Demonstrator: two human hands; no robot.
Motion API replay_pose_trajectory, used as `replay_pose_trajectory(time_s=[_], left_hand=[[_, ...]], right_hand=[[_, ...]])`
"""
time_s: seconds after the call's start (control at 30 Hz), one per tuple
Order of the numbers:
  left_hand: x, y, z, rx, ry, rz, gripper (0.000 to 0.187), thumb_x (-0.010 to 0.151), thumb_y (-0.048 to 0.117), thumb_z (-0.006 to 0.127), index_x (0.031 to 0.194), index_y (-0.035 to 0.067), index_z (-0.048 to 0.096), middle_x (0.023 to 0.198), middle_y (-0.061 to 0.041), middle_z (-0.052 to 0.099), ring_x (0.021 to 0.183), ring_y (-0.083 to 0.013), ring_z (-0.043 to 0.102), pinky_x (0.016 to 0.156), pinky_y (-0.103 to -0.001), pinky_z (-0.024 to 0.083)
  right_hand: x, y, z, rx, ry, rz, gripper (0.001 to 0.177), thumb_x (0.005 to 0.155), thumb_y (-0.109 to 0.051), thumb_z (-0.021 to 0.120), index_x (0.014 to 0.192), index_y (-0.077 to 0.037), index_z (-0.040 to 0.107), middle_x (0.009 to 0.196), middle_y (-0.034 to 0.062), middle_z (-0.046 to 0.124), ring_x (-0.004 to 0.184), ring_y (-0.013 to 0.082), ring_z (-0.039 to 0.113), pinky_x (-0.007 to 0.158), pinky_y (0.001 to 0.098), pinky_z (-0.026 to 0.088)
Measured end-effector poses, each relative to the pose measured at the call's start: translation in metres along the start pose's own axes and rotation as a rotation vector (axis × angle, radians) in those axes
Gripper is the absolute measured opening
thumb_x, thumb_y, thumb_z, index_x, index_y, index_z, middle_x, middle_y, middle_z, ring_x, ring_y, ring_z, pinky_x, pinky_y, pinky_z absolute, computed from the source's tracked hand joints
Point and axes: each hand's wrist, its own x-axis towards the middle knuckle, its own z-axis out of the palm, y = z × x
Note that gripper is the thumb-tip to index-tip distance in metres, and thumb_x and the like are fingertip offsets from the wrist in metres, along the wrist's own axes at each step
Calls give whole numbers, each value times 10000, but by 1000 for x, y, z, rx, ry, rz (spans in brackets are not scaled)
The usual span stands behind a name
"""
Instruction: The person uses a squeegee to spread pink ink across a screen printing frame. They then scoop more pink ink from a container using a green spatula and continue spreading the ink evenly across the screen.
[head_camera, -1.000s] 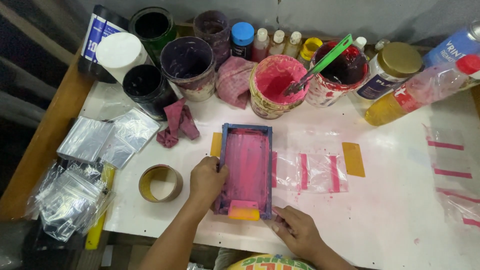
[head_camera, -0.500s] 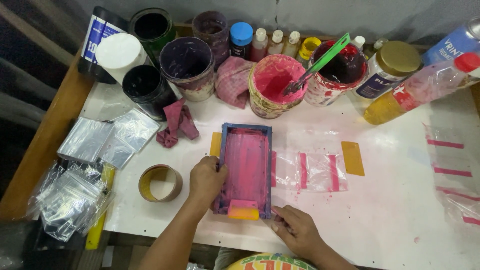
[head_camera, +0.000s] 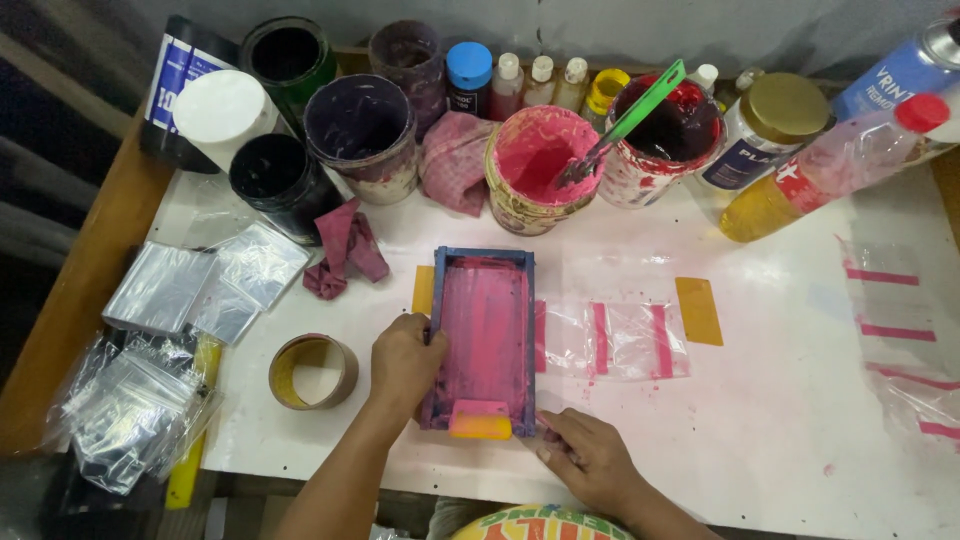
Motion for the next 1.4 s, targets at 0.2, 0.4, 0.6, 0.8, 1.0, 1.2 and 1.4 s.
replay_pose_trajectory(time_s=[0.2, 0.4, 0.6, 0.8, 1.0, 1.2, 1.4], left_hand=[[6, -8, 7, -4, 23, 34, 231, 909, 283, 602, 831, 67, 631, 875, -72, 650, 770, -265, 617, 736, -402, 497], [3, -2, 2, 32, -17, 7, 248, 913, 296, 569, 872, 66, 651, 910, -83, 677, 792, -278, 648, 737, -415, 524], [8, -12, 10, 2, 19, 51, 247, 889, 292, 577, 820, 62, 633, 871, -79, 667, 763, -279, 636, 725, -419, 502], [-2, 5, -3, -13, -33, -16, 237, 929, 294, 566, 880, 76, 645, 909, -75, 682, 796, -265, 651, 727, -409, 523], [3, -1, 1, 29, -32, 6, 255, 918, 305, 562, 887, 72, 659, 933, -78, 684, 809, -273, 650, 746, -416, 522], [9, -14, 12, 12, 13, 56, 243, 885, 307, 594, 805, 80, 630, 852, -65, 663, 759, -270, 618, 726, -410, 493], [0, 1, 0, -6, -43, -8, 275, 889, 330, 573, 903, 71, 665, 929, -100, 689, 818, -302, 643, 733, -436, 500]], right_hand=[[-1, 1, 0, -6, 14, -12, 371, 952, -246, 675, 1257, -35, 657, 827, 79, 690, 671, 192, 665, 573, 315, 553], [-2, 2, 1, -16, 14, -12, 382, 937, -222, 692, 1277, -51, 658, 832, 68, 703, 670, 187, 672, 559, 311, 555], [-1, 1, 1, -15, 16, -5, 411, 939, -223, 689, 1313, -57, 650, 814, 56, 697, 657, 172, 652, 561, 304, 549], [1, 0, 1, -25, 20, -18, 400, 930, -210, 696, 1296, -52, 654, 812, 64, 700, 641, 174, 649, 547, 304, 547], [0, 1, 1, -46, 20, 0, 382, 927, -211, 706, 1272, -51, 670, 802, 53, 688, 647, 177, 643, 548, 311, 543], [-1, 2, 3, -61, 32, 11, 340, 922, -172, 678, 1241, -53, 685, 744, 37, 639, 591, 174, 579, 536, 321, 511], [-8, 5, 6, -81, 37, 93, 407, 920, -243, 686, 1297, -92, 658, 823, 21, 734, 666, 154, 687, 617, 307, 591]])
